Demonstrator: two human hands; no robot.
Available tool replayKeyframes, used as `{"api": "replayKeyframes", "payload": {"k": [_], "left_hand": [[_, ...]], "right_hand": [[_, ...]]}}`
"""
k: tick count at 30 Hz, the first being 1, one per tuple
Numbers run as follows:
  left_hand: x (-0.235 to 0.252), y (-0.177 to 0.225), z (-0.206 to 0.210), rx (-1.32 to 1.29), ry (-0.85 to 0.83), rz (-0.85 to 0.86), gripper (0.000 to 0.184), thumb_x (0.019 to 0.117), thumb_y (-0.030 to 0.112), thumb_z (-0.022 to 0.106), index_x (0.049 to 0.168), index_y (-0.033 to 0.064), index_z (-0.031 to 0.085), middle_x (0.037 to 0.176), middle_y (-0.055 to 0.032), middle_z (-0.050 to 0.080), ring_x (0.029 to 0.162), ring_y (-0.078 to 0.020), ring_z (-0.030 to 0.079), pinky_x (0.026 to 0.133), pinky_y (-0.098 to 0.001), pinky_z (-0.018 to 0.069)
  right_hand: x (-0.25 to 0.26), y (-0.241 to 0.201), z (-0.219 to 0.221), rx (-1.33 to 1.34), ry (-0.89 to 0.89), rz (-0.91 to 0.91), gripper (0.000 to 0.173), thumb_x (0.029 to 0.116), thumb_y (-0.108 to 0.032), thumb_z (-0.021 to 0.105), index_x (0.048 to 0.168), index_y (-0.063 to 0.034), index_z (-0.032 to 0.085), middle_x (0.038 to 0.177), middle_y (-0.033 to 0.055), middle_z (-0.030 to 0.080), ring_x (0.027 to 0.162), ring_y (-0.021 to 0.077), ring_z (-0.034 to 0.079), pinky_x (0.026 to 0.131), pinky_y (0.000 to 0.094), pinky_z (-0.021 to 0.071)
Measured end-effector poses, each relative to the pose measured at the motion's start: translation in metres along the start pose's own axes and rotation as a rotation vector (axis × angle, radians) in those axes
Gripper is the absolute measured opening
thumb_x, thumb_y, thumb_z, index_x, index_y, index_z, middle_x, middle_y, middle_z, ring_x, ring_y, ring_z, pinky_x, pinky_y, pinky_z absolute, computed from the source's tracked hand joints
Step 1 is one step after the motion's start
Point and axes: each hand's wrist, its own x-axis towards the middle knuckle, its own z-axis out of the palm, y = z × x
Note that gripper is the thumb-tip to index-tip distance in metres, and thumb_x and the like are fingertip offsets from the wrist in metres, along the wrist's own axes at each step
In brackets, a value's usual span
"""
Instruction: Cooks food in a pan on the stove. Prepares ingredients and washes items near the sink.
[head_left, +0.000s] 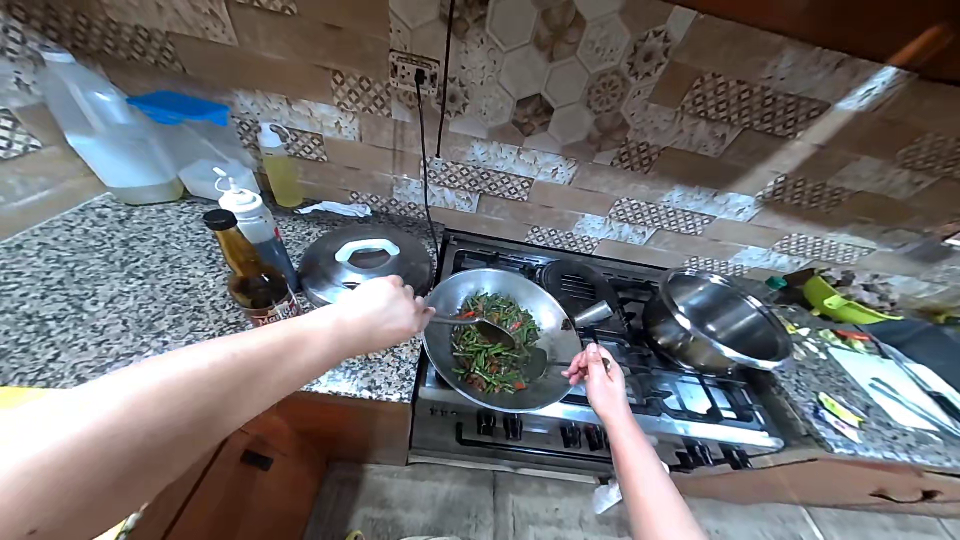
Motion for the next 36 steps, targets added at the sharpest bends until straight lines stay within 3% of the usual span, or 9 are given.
{"api": "replayKeyframes", "payload": {"k": [8, 13, 16, 19, 24, 28, 31, 34, 36], "left_hand": [[0.023, 0.000, 0.016, -0.004, 0.026, -0.172, 0.036, 0.1018, -0.006, 0.046, 0.134, 0.0004, 0.060, 0.105, -0.0203, 0.069, 0.095, -0.0378, 0.069, 0.081, -0.0485, 0.0547], [0.031, 0.009, 0.022, -0.023, -0.070, -0.111, 0.037, 0.1022, -0.007, 0.044, 0.136, -0.0004, 0.058, 0.111, -0.0217, 0.068, 0.103, -0.0396, 0.067, 0.089, -0.0493, 0.0526], [0.004, -0.001, 0.013, -0.028, -0.107, -0.112, 0.036, 0.1019, -0.006, 0.046, 0.133, 0.0022, 0.061, 0.112, -0.0200, 0.068, 0.106, -0.0389, 0.066, 0.091, -0.0505, 0.0519], [-0.023, -0.008, 0.011, 0.017, 0.031, -0.177, 0.035, 0.0990, -0.008, 0.051, 0.126, 0.0065, 0.067, 0.099, -0.0161, 0.070, 0.092, -0.0348, 0.069, 0.078, -0.0472, 0.0533], [-0.054, 0.000, 0.019, -0.049, 0.138, -0.302, 0.043, 0.0970, -0.006, 0.059, 0.135, 0.0130, 0.066, 0.094, -0.0144, 0.070, 0.085, -0.0335, 0.069, 0.074, -0.0462, 0.0531], [-0.073, 0.035, 0.087, -0.287, 0.302, -0.478, 0.046, 0.0946, -0.004, 0.064, 0.137, 0.0141, 0.067, 0.104, -0.0191, 0.073, 0.093, -0.0408, 0.072, 0.080, -0.0566, 0.0563], [-0.077, 0.070, 0.130, -0.470, 0.328, -0.589, 0.040, 0.1001, 0.000, 0.058, 0.138, 0.0111, 0.065, 0.107, -0.0251, 0.072, 0.096, -0.0471, 0.072, 0.082, -0.0626, 0.0553], [-0.075, 0.099, 0.161, -0.501, 0.459, -0.637, 0.039, 0.0980, -0.001, 0.058, 0.133, 0.0104, 0.069, 0.101, -0.0252, 0.074, 0.090, -0.0481, 0.073, 0.076, -0.0636, 0.0564], [-0.071, 0.110, 0.173, -0.479, 0.514, -0.660, 0.037, 0.0972, 0.000, 0.059, 0.130, 0.0119, 0.072, 0.097, -0.0229, 0.074, 0.087, -0.0461, 0.073, 0.073, -0.0618, 0.0574]], "right_hand": [[-0.007, -0.003, -0.004, -0.245, 0.077, -0.021, 0.040, 0.1113, -0.021, 0.032, 0.097, 0.0034, 0.061, 0.083, 0.0046, 0.064, 0.068, 0.0049, 0.064, 0.068, 0.0223, 0.0566], [-0.012, 0.001, -0.010, -0.362, 0.071, -0.023, 0.026, 0.1056, -0.017, 0.051, 0.112, 0.0057, 0.062, 0.103, 0.0169, 0.065, 0.083, 0.0169, 0.067, 0.076, 0.0328, 0.0577], [-0.017, 0.006, -0.018, -0.265, 0.127, 0.059, 0.027, 0.1067, -0.012, 0.047, 0.123, 0.0078, 0.057, 0.108, 0.0178, 0.065, 0.080, 0.0151, 0.068, 0.073, 0.0300, 0.0587], [-0.021, 0.013, -0.024, -0.186, 0.180, 0.121, 0.030, 0.1076, -0.011, 0.044, 0.130, 0.0085, 0.052, 0.107, 0.0170, 0.065, 0.076, 0.0129, 0.068, 0.070, 0.0275, 0.0583], [-0.029, 0.016, -0.030, -0.144, 0.184, 0.194, 0.027, 0.1045, -0.009, 0.055, 0.127, 0.0059, 0.057, 0.116, 0.0183, 0.062, 0.084, 0.0144, 0.070, 0.076, 0.0295, 0.0603], [-0.044, 0.018, -0.033, -0.163, 0.158, 0.168, 0.023, 0.1034, -0.005, 0.050, 0.119, 0.0059, 0.063, 0.117, 0.0164, 0.068, 0.092, 0.0148, 0.071, 0.086, 0.0314, 0.0590], [-0.059, 0.012, -0.031, -0.292, 0.053, 0.033, 0.026, 0.1026, -0.003, 0.049, 0.116, 0.0058, 0.069, 0.120, 0.0173, 0.070, 0.105, 0.0181, 0.070, 0.096, 0.0339, 0.0556], [-0.073, 0.013, -0.027, -0.426, -0.033, -0.173, 0.031, 0.0976, -0.001, 0.047, 0.110, 0.0035, 0.075, 0.124, 0.0184, 0.070, 0.119, 0.0262, 0.067, 0.105, 0.0404, 0.0519], [-0.080, 0.019, -0.024, -0.471, -0.038, -0.282, 0.032, 0.0934, 0.003, 0.047, 0.102, 0.0012, 0.078, 0.124, 0.0185, 0.071, 0.119, 0.0320, 0.066, 0.104, 0.0460, 0.0520]]}}
